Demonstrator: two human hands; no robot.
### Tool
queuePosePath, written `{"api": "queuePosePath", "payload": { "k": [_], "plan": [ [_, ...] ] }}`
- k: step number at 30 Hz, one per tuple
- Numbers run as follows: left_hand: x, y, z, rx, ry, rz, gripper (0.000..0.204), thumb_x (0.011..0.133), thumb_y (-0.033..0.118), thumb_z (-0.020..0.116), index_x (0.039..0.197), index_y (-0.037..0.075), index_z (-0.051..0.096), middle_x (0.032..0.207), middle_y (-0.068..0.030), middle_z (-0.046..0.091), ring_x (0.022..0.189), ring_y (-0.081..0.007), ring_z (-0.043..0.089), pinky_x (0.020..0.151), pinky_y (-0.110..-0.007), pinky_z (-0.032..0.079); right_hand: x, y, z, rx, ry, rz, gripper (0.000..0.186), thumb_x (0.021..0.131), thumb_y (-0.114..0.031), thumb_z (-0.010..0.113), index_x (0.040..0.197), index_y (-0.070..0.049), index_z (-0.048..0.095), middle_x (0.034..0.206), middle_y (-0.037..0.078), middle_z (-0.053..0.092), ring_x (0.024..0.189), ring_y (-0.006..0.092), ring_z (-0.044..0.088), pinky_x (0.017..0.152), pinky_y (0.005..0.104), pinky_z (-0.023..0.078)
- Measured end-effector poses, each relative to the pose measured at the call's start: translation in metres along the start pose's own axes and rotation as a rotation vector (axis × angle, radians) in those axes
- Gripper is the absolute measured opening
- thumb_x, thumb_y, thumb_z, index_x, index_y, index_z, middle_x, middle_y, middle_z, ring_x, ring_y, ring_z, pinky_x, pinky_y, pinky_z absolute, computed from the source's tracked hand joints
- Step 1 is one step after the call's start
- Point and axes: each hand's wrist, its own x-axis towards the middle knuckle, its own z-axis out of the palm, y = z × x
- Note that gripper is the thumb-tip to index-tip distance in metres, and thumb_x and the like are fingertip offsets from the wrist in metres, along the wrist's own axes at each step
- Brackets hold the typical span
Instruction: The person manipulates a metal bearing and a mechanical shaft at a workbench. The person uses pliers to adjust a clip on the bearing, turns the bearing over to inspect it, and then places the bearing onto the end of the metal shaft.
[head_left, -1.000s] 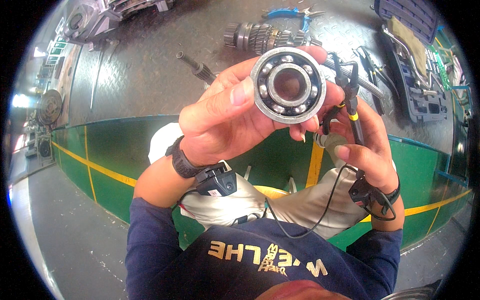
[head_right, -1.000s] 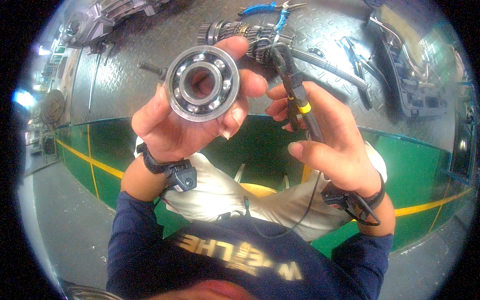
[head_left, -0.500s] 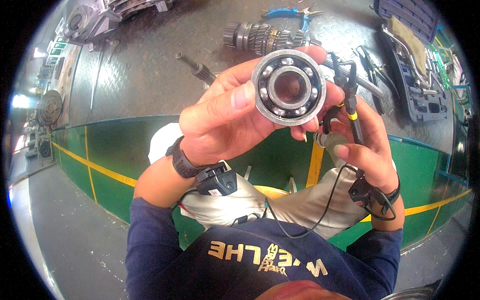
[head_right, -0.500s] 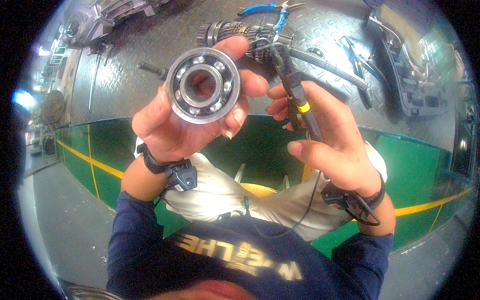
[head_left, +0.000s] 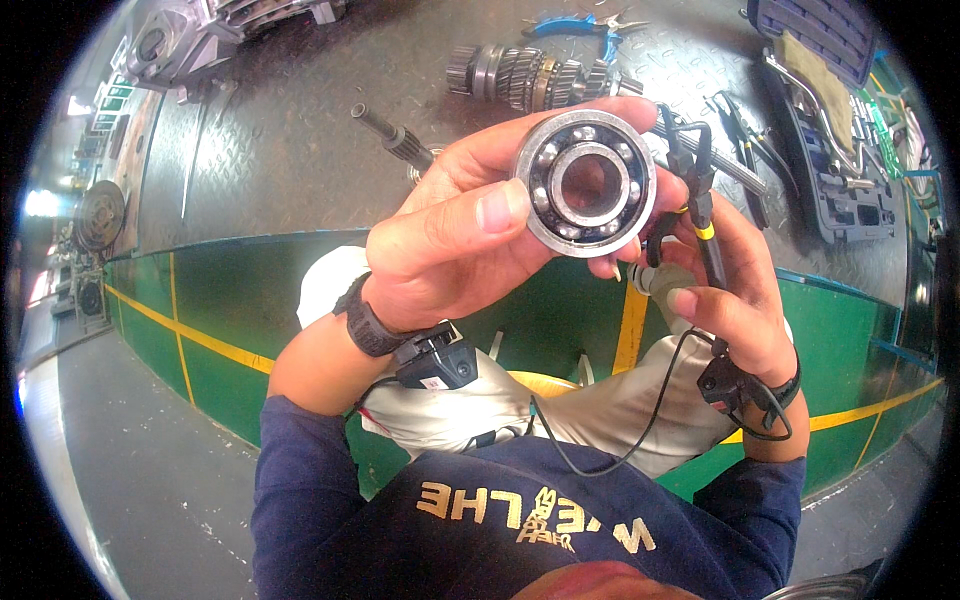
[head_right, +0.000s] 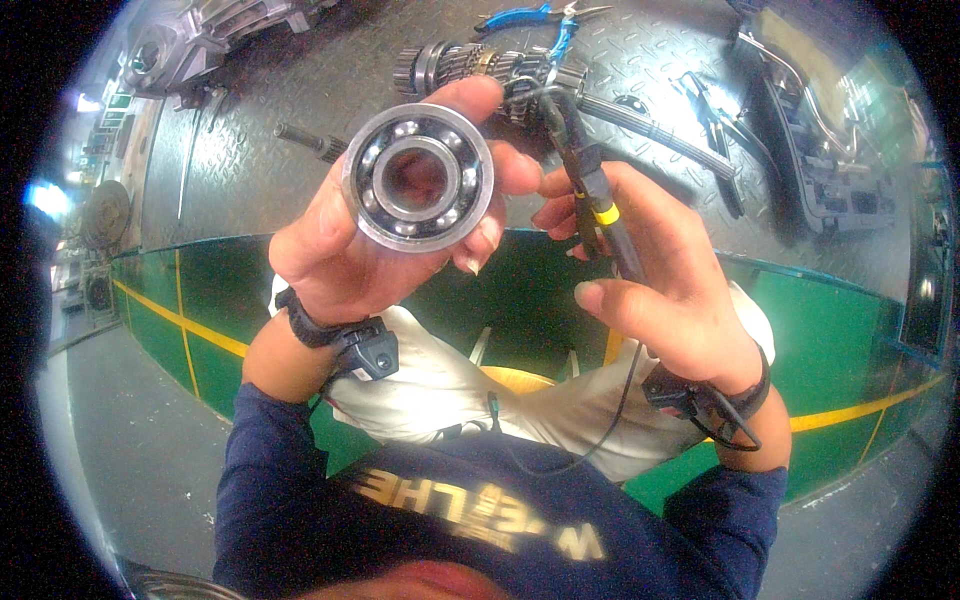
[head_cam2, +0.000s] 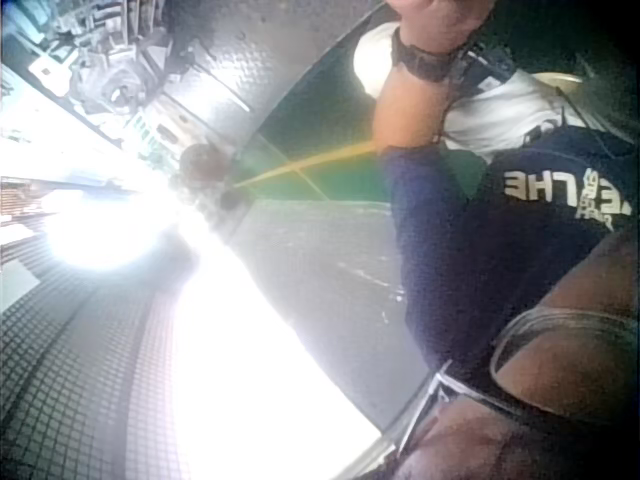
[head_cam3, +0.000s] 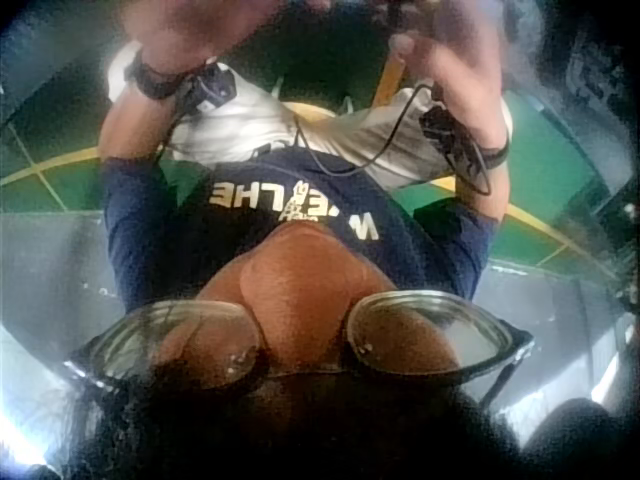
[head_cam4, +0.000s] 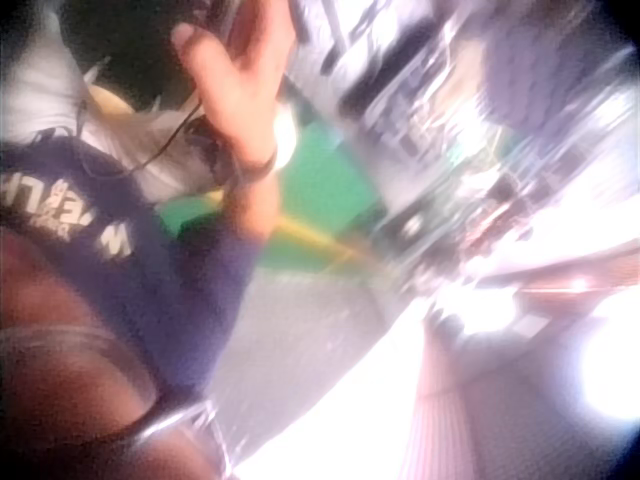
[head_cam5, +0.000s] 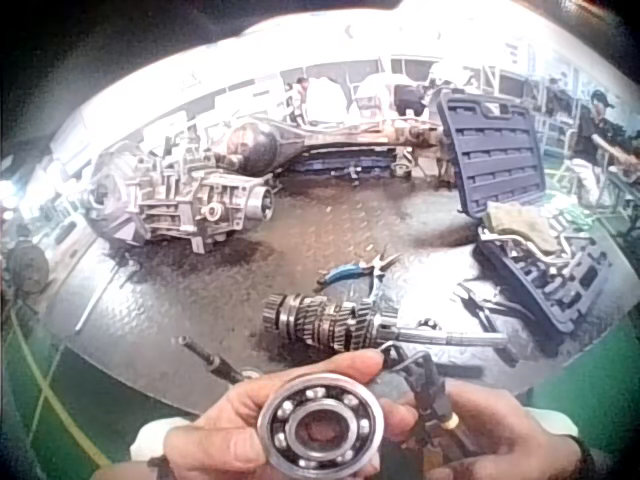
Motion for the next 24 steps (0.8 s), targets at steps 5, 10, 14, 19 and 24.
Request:
{"api": "queuePosePath", "payload": {
  "k": [5,10,14,19,24],
  "plan": [
    [-0.0007,0.0014,0.0004,0.005,0.005,-0.013,0.115,0.082,0.052,0.082,0.163,-0.004,0.024,0.142,-0.0355,0.056,0.108,-0.0309,0.071,0.094,-0.04,0.058,0.0003,0.0032,-0.0008,0.006,0.0,-0.018,0.069,0.079,-0.013,0.069,0.145,0.0,0.053,0.129,0.011,0.063,0.124,0.0209,0.058,0.106,0.0359,0.043],
    [-0.0007,0.001,0.0,0.004,0.003,-0.009,0.114,0.082,0.051,0.082,0.163,-0.004,0.024,0.142,-0.0354,0.056,0.109,-0.031,0.071,0.093,-0.04,0.058,0.001,0.0045,-0.0032,-0.025,-0.014,-0.032,0.069,0.079,-0.013,0.069,0.145,0.0,0.052,0.129,0.011,0.063,0.125,0.0213,0.058,0.106,0.036,0.043],
    [-0.0001,0.0015,0.0007,0.004,0.006,-0.008,0.115,0.082,0.051,0.084,0.163,-0.004,0.024,0.142,-0.0357,0.055,0.108,-0.0312,0.071,0.093,-0.04,0.058,0.0005,0.0025,-0.0003,-0.021,0.01,-0.012,0.07,0.078,-0.013,0.069,0.145,0.0,0.052,0.129,0.011,0.063,0.125,0.0214,0.058,0.106,0.036,0.043],
    [0.0008,-0.0001,0.0009,-0.002,0.008,0.004,0.115,0.081,0.05,0.085,0.162,-0.005,0.026,0.142,-0.0357,0.055,0.107,-0.0313,0.071,0.091,-0.039,0.058,0.0011,0.0037,-0.0018,-0.022,0.018,-0.017,0.071,0.078,-0.014,0.069,0.145,-0.001,0.052,0.129,0.011,0.063,0.125,0.0208,0.058,0.105,0.0352,0.043],
    [0.0022,-0.0014,0.001,0.049,0.022,0.053,0.108,0.079,0.048,0.086,0.159,-0.006,0.035,0.139,-0.0326,0.059,0.105,-0.029,0.071,0.09,-0.036,0.057,0.0011,0.0035,-0.0031,-0.036,0.016,-0.012,0.07,0.078,-0.016,0.069,0.145,-0.003,0.052,0.127,0.008,0.063,0.122,0.0188,0.058,0.102,0.033,0.043]
  ]
}}
